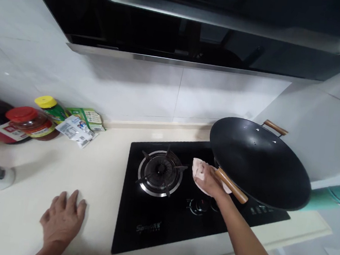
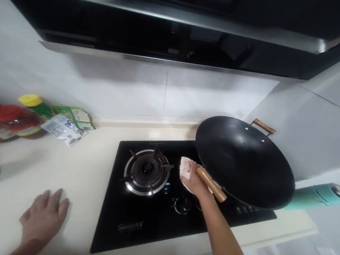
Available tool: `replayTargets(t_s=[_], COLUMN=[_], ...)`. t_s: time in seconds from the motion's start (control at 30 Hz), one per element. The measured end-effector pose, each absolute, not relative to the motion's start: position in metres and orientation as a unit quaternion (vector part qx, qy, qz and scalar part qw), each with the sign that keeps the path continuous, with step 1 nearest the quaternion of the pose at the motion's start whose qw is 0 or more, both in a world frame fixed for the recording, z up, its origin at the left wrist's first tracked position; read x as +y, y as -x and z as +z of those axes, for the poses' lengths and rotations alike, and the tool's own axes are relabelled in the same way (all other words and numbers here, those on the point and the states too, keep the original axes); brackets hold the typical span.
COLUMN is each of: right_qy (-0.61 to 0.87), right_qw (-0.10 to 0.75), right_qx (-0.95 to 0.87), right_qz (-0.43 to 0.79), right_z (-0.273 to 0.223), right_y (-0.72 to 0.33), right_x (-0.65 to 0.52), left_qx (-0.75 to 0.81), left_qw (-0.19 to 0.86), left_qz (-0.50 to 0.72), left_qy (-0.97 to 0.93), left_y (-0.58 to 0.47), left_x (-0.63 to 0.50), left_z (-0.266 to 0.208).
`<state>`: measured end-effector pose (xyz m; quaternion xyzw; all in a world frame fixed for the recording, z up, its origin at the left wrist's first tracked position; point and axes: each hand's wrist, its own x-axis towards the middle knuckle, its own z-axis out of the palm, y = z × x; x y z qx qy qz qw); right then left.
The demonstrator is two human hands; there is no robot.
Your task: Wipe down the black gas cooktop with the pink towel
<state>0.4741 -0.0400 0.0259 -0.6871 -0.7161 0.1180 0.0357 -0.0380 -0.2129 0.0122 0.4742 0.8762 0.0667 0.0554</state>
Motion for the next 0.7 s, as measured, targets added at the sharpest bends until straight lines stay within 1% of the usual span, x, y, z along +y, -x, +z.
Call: replayTargets(t_s=[0.17,0.3,0.47,0.53,0.6,0.7], right_qy=[0.679,0.627,0.558,0.547,0.545,0.545], right_qw=[-0.011,-0.039,-0.077,-0.091,-0.086,-0.022], right_qx=[-0.721,-0.763,-0.82,-0.824,-0.819,-0.811], right_qz=[0.141,0.15,0.101,0.117,0.158,0.211], right_z=[0.038,0.048,0.059,0.057,0.049,0.035], right_y=[-0.452,-0.419,-0.378,-0.363,-0.349,-0.328], right_x=[-0.029,-0.07,-0.127,-0.147,-0.169,-0.199], left_qx=[0.873,0.871,0.874,0.875,0.875,0.875], left_qw=[0.018,0.014,0.033,0.035,0.036,0.033], left_qz=[0.065,0.07,0.06,0.059,0.059,0.059], left_qy=[-0.483,-0.487,-0.48,-0.478,-0.478,-0.48], left_y=[0.037,0.037,0.037,0.037,0.037,0.037], left_x=[-0.215,-0.217,-0.217,-0.217,-0.218,-0.219], left_z=[0.009,0.007,0.009,0.009,0.008,0.008])
